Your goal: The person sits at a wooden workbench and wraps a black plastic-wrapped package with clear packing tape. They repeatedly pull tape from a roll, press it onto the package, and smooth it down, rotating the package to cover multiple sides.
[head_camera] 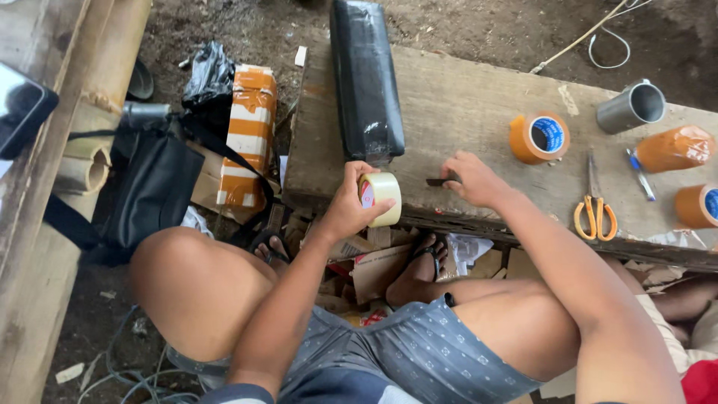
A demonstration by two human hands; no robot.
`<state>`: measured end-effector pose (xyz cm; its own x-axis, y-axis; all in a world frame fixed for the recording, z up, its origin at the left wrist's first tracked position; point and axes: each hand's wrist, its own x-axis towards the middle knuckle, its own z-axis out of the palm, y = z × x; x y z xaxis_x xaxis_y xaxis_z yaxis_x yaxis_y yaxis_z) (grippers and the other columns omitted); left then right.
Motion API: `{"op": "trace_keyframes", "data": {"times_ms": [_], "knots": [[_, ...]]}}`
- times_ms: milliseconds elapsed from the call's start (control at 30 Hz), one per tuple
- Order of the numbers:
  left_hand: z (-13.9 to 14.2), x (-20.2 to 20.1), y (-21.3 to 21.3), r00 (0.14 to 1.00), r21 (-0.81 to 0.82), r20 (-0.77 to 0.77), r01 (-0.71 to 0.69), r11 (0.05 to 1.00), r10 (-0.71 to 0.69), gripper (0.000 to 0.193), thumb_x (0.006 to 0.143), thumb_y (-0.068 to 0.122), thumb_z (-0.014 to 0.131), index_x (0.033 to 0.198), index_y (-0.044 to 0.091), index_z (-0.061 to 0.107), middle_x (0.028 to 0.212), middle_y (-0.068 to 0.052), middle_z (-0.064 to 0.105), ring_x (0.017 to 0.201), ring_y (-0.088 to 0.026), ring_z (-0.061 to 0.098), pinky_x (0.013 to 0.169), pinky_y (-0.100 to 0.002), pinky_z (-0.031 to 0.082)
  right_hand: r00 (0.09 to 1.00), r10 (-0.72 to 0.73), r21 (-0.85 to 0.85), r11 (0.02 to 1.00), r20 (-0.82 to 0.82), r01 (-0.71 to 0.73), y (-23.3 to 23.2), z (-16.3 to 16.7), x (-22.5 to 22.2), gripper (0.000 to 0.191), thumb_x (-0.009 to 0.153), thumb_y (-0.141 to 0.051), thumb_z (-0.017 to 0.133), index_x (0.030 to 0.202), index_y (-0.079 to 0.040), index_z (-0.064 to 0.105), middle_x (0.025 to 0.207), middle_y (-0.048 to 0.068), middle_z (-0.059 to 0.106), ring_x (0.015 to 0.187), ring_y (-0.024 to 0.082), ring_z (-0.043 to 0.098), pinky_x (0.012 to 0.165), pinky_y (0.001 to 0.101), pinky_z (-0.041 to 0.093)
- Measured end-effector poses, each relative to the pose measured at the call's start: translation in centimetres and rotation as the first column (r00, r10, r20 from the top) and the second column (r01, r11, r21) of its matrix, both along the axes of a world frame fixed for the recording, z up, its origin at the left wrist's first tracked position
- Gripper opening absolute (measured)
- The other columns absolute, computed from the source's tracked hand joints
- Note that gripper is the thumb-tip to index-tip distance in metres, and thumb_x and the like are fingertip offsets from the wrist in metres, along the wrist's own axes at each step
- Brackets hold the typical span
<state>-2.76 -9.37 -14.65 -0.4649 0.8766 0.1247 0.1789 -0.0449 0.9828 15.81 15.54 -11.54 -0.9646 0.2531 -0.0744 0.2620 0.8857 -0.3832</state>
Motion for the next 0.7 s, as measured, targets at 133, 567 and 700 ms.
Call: {"op": "trace_keyframes", "data": {"times_ms": [133, 567, 700], "knots": [[0.2, -0.2, -0.4, 1.000, -0.017, 0.008, 0.028, 0.999, -0.028, 0.073, 0.079, 0.031, 0.088, 0.124, 0.008, 0.035, 0.132, -0.018, 0.058, 0.119, -0.028, 0.061, 0.103, -0.041, 0.050, 0.997, -0.002, -0.153, 0.988, 0.080, 0.014, -0.7, 1.2, -1.0, 0.023, 0.079, -0.011, 0.077, 0.092, -0.001, 0.061, 0.090, 0.016, 0.067, 0.087, 0.034, 0.066, 0.078, 0.0422, 0.054], [-0.2, -1.1, -0.1, 0.997, 0.020, -0.075, 0.005, 1.000, -0.004, 0.082, 0.076, 0.036, 0.094, 0.117, 0.007, 0.030, 0.119, -0.020, 0.057, 0.113, -0.030, 0.062, 0.103, -0.042, 0.050, 0.842, 0.422, 0.319, 0.892, -0.335, -0.320, -6.2, 6.5, -7.1, 0.022, 0.082, -0.001, 0.067, 0.103, -0.004, 0.073, 0.096, 0.008, 0.072, 0.090, 0.029, 0.067, 0.083, 0.0411, 0.055], [-0.1, -1.4, -0.1, 0.999, -0.071, -0.035, 0.001, 0.997, -0.004, 0.078, 0.068, 0.031, 0.094, 0.124, 0.006, 0.044, 0.116, -0.015, 0.060, 0.109, -0.026, 0.064, 0.097, -0.038, 0.052, 0.963, 0.260, 0.285, 0.930, -0.065, -0.232, -4.7, 3.7, -7.1, 0.016, 0.082, -0.008, 0.069, 0.096, -0.012, 0.076, 0.083, 0.007, 0.067, 0.085, 0.029, 0.063, 0.078, 0.0420, 0.053]]}}
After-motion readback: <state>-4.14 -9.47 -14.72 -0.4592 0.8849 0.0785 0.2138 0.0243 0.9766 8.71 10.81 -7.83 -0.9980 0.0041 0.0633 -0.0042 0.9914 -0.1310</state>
